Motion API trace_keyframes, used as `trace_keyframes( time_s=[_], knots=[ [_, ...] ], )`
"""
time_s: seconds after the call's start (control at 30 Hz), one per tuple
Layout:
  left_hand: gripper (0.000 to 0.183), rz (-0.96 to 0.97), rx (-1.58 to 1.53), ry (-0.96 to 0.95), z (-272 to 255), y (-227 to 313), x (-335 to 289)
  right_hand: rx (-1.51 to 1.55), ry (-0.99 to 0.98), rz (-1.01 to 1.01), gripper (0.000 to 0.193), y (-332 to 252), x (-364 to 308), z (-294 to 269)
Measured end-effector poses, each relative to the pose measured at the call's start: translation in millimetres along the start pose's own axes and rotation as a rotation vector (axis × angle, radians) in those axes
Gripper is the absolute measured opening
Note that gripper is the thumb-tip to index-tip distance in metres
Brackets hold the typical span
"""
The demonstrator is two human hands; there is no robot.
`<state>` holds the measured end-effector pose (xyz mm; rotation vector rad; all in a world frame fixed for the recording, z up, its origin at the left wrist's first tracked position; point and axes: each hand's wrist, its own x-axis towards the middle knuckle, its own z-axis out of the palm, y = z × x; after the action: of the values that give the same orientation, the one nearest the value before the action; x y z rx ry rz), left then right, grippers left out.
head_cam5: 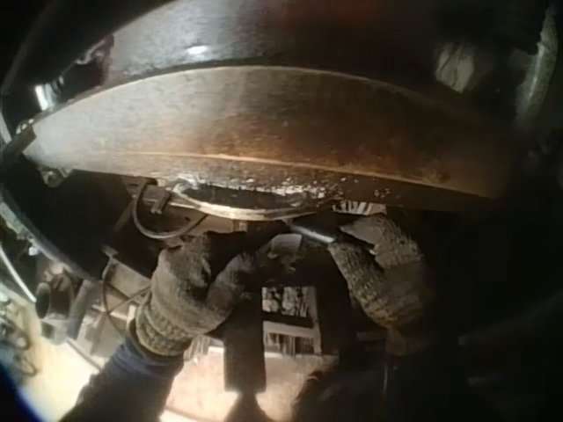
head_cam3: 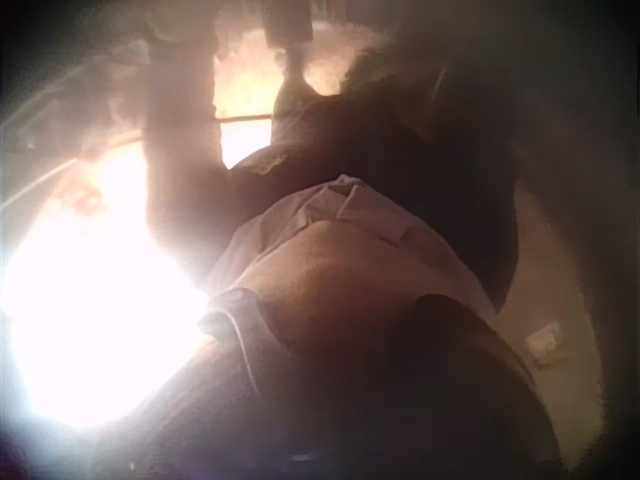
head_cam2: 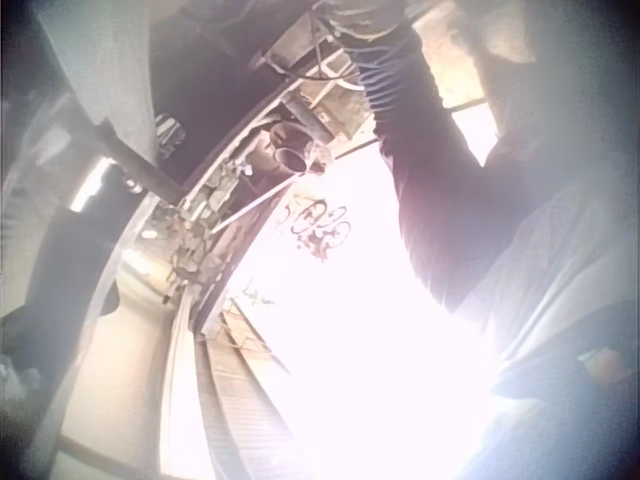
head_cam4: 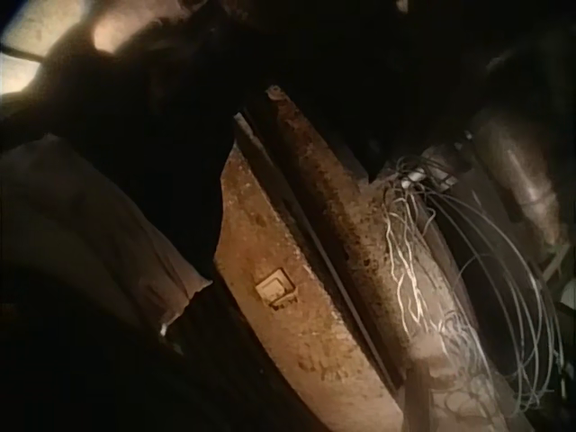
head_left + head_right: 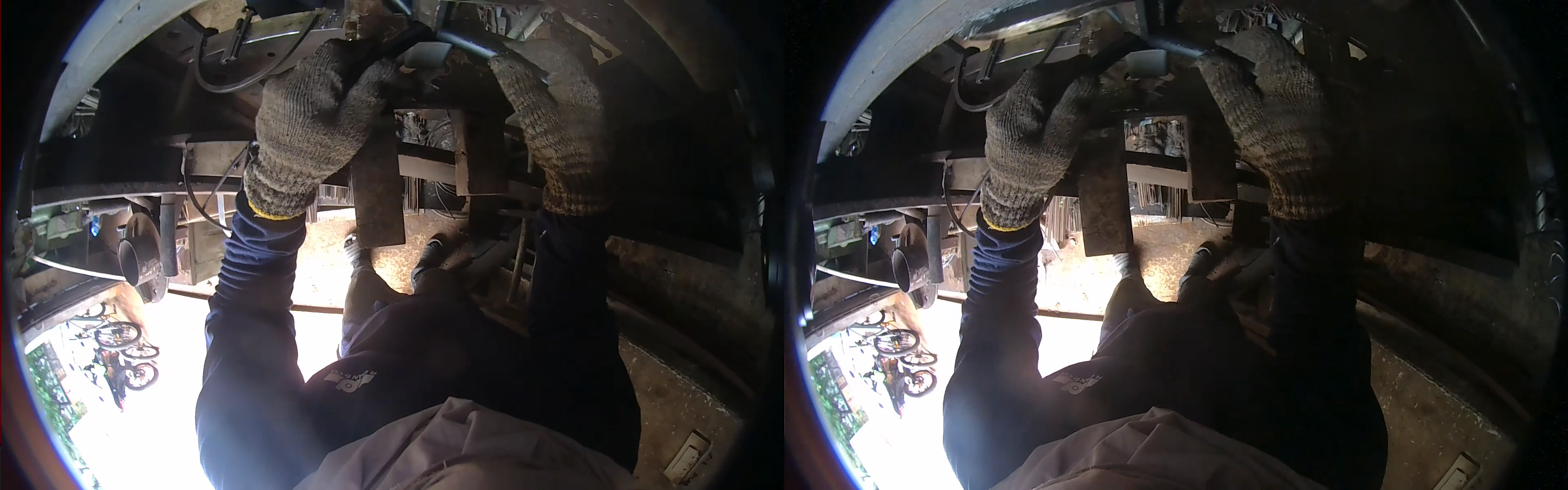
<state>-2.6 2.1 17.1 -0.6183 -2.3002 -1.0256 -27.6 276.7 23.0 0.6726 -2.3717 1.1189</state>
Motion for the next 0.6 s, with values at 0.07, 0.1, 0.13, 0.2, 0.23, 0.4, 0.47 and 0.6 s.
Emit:
trace_keyframes(
  time_s=[0.07, 0.1, 0.13, 0.2, 0.23, 0.4, 0.47, 0.6],
  knots=[
    [0.022, -0.026, 0.052, -0.013, -1, 4, 0, 0.11, -0.032, 0.131, 0.023, -13, 4, -2],
    [0.021, -0.038, 0.075, -0.019, -1, 4, 0, 0.116, -0.047, 0.178, 0.029, -14, 3, -3],
    [0.022, -0.007, 0.069, -0.013, 0, 3, -1, 0.122, -0.061, 0.225, 0.035, -12, 2, -5],
    [0.023, 0.052, 0.061, -0.005, 0, -2, -1, 0.145, -0.064, 0.265, 0.034, -7, 1, -6],
    [0.023, 0.092, 0.057, 0.049, 1, -6, 0, 0.162, -0.052, 0.259, 0.028, -4, 2, -5],
    [0.027, 0.116, 0.328, -0.116, 0, -15, -10, 0.195, -0.014, 0.159, 0.022, 2, 1, -2],
    [0.027, 0.131, 0.204, -0.031, 2, -11, -7, 0.224, -0.018, 0.194, 0.022, 4, 0, -1],
    [0.027, -0.005, 0.063, -0.082, -4, -3, -3, 0.187, -0.019, 0.201, 0.024, -12, 3, -2]
  ],
)
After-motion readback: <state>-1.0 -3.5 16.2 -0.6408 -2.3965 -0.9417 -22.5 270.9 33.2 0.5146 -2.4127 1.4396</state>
